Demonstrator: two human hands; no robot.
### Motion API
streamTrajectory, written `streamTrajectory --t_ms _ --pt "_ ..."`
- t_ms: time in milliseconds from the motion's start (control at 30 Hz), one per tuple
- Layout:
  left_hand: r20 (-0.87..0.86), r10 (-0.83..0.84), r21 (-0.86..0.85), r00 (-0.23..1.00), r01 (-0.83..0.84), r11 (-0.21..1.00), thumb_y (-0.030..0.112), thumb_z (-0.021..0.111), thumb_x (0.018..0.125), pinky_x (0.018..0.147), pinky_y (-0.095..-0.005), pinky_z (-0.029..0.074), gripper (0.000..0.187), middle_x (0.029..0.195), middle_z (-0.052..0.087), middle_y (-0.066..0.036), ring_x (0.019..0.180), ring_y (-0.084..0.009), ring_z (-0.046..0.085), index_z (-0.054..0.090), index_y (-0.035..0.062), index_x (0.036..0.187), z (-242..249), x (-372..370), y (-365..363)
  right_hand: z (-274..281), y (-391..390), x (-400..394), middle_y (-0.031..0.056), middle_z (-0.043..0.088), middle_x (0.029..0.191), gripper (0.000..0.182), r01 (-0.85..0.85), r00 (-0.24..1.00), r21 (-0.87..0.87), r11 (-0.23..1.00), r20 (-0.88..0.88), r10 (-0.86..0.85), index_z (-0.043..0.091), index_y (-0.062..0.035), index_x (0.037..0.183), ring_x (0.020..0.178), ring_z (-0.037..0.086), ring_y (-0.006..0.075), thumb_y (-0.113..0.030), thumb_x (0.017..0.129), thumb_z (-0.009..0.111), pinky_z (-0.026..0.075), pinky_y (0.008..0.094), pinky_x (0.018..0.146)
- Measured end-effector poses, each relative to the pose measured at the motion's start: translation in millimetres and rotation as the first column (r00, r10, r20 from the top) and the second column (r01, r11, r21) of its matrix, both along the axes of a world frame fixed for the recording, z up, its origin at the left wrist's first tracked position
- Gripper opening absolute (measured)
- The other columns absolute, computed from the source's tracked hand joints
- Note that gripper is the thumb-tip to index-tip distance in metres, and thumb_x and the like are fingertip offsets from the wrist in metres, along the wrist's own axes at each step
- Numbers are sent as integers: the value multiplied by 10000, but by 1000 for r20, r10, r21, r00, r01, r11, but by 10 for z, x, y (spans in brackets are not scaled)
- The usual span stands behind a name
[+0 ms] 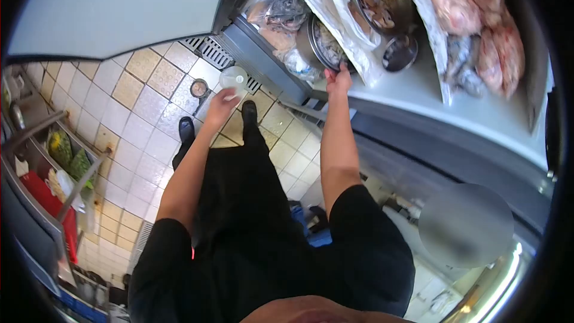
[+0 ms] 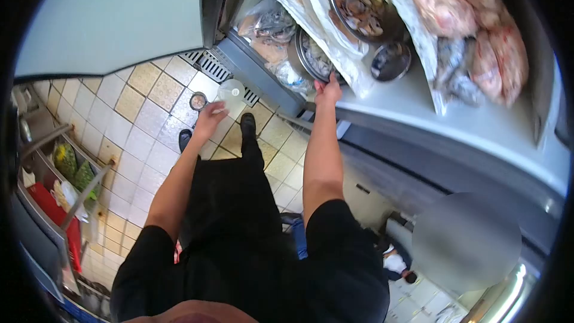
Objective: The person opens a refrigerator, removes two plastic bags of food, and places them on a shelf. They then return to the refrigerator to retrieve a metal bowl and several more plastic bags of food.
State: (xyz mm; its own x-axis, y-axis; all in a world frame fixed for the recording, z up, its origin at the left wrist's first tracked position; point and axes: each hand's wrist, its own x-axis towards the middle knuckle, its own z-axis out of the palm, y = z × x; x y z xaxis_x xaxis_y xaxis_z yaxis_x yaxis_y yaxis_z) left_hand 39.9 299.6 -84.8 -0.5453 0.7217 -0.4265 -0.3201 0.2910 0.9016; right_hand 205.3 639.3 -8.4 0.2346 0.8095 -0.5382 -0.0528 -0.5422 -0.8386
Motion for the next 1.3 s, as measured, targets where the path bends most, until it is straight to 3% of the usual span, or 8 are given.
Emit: streamTrajectory --t_ms 200,400,567,600,833,933,1100,1300 --pt "23 59 220 998 -63 973 448 716 722 892 -328 440 754 1197 560 -202 1053 -253 570 485 -72 1218 516 -61 2548 -204 296 263 56 595 756 72 -86 993 -134 987 63 95 559 -77 847 572 559 183 -128 798 547 516 410 594" --pt "-296 32 -122 955 -71 990 191 591 674 889 -384 461 525 1111 585 -270 1040 -364 577 543 -44 1141 270 -80 3329 -296 301 305 106 607 850 158 -160 980 39 986 -111 164 560 -23 889 696 608 253 -48 733 567 527 497 610" --pt "64 329 -45 942 -326 944 127 583 632 782 -437 497 646 1004 606 -284 893 -365 625 482 54 1266 506 257 2469 15 -101 443 60 595 853 205 -397 907 94 913 -111 406 576 -23 885 635 545 166 -29 681 593 349 265 429" --pt "-152 357 -85 922 -372 924 130 597 637 804 -438 489 665 1015 615 -254 912 -375 617 471 75 1288 369 398 2357 44 -180 505 44 594 857 200 -433 891 60 899 -119 438 588 -44 875 612 524 149 -54 677 610 330 256 441" --pt "-44 855 -103 516 -854 510 102 609 676 837 -371 472 587 1035 630 -197 978 -308 610 522 128 1256 903 1273 567 385 -1051 619 166 581 946 292 -784 620 -82 615 -51 783 534 108 946 793 595 274 36 671 596 507 388 718" --pt "209 927 -231 312 -905 357 44 627 641 693 -293 495 504 894 653 -74 785 -119 597 561 38 1141 1071 1722 -405 593 -1862 500 173 569 1072 452 -931 361 -84 355 -69 930 496 98 1103 912 588 269 95 658 574 494 391 810" --pt "237 936 -96 -261 -965 -245 -102 567 591 774 -310 489 531 958 621 -74 846 -180 597 544 4 1111 1166 2726 -1872 513 -3421 488 99 565 1132 547 -991 -82 -73 -109 -303 950 479 20 1201 1020 559 241 124 670 557 451 347 877" --pt "44 771 -214 -636 -760 -614 -34 578 684 827 -380 490 470 1032 588 -144 922 -272 588 490 -57 1146 818 4618 -3531 240 -5463 1155 102 636 895 360 -777 -545 -52 -628 -445 711 576 38 999 772 611 205 28 653 675 492 322 714"
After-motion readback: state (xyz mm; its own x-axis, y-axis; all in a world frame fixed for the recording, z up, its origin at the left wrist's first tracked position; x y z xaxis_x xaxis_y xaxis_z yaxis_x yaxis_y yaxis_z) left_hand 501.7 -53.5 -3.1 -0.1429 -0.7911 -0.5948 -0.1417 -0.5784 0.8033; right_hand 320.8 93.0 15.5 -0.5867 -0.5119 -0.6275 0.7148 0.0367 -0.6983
